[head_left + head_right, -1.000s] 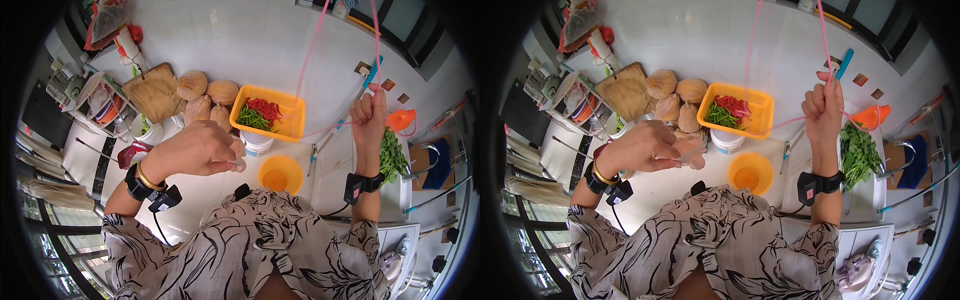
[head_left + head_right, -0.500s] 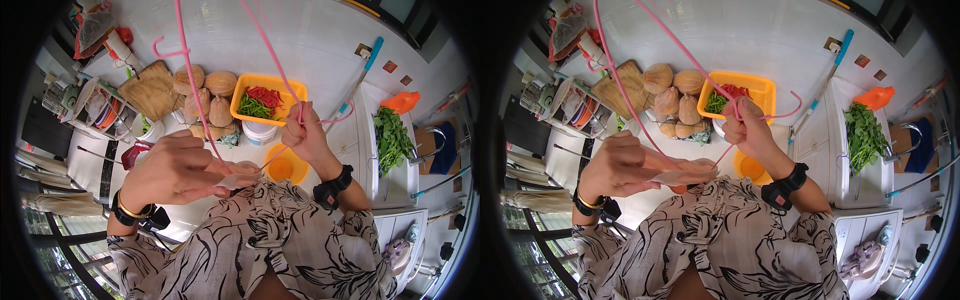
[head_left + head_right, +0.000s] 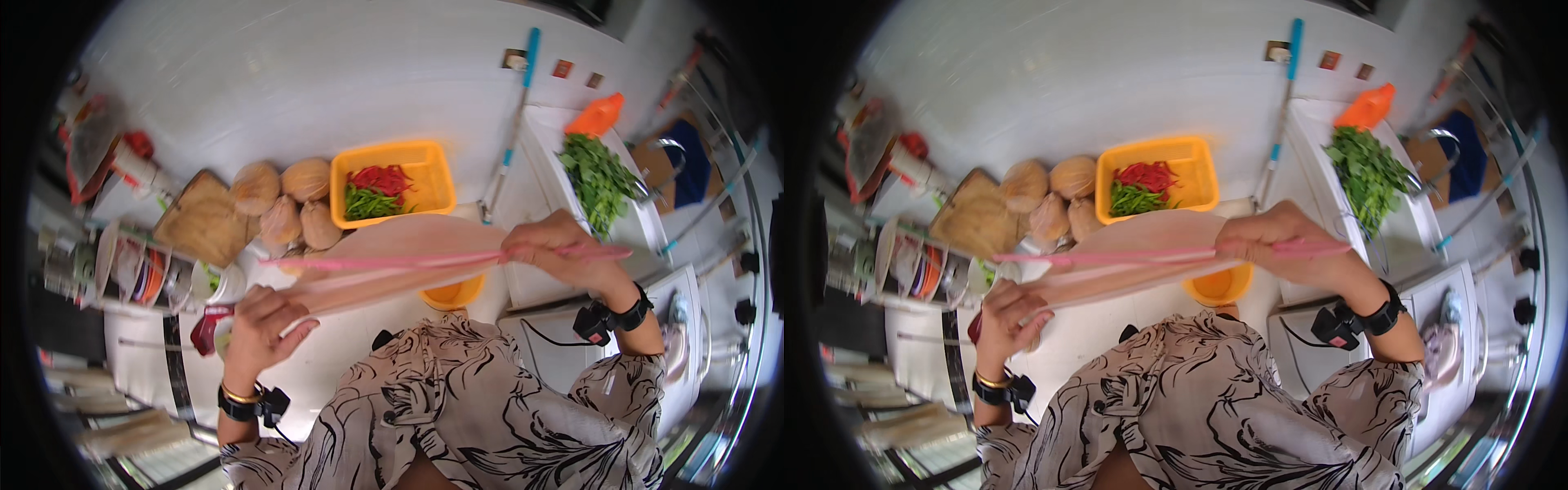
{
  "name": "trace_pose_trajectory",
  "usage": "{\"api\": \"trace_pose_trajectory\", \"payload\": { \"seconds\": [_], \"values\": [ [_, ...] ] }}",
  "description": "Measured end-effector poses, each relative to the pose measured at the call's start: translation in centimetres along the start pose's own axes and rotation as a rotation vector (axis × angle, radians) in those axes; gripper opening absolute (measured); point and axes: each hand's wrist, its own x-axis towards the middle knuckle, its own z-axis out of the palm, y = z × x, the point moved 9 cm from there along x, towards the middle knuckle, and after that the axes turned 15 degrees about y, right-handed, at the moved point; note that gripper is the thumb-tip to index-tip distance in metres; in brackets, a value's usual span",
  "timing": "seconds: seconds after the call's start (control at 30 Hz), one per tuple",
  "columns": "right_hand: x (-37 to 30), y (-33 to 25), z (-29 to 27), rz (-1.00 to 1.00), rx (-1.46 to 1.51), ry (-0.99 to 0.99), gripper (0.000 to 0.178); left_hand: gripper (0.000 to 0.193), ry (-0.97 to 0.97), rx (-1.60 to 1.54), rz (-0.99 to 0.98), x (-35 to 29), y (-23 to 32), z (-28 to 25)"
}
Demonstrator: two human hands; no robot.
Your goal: The person hangs wet clothes on hangers and places them on a drying rack.
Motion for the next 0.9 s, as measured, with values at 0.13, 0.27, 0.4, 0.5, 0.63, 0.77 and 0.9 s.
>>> {"api": "trace_pose_trajectory", "payload": {
  "seconds": [0.13, 0.27, 0.4, 0.5, 0.63, 0.77, 0.9],
  "values": [
    [-5.4, -0.5, 0.6, 0.162, 0.056, 0.007, 0.018, 0.017, 0.043, -0.185, 0.098, 2.1, 0.5, 3.4],
    [-10.7, -0.2, -0.2, 0.342, 0.079, 0.113, 0.023, 0.017, 0.068, -0.352, 0.143, 2.8, 1.2, 5.9],
    [-16.1, -1.3, -0.7, 0.444, 0.047, 0.212, 0.023, 0.02, 0.013, -0.564, 0.306, 4.3, 4.2, 9.3],
    [-20.3, -1.3, -0.9, 0.489, -0.044, 0.285, 0.024, 0.02, -0.071, -0.718, 0.367, 6.0, 8.2, 12.3],
    [-25.2, -1.8, -1.6, 0.517, 0.0, 0.372, 0.024, 0.019, -0.198, -0.866, 0.431, 7.7, 13.4, 15.4],
    [-30.7, -2.8, -3.9, 0.634, 0.006, 0.452, 0.022, 0.018, -0.363, -0.857, 0.508, 7.9, 17.6, 19.1],
    [-34.3, -4.8, -5.2, 0.651, -0.036, 0.516, 0.021, 0.02, -0.318, -0.884, 0.575, 8.2, 21.2, 20.4]
  ]
}}
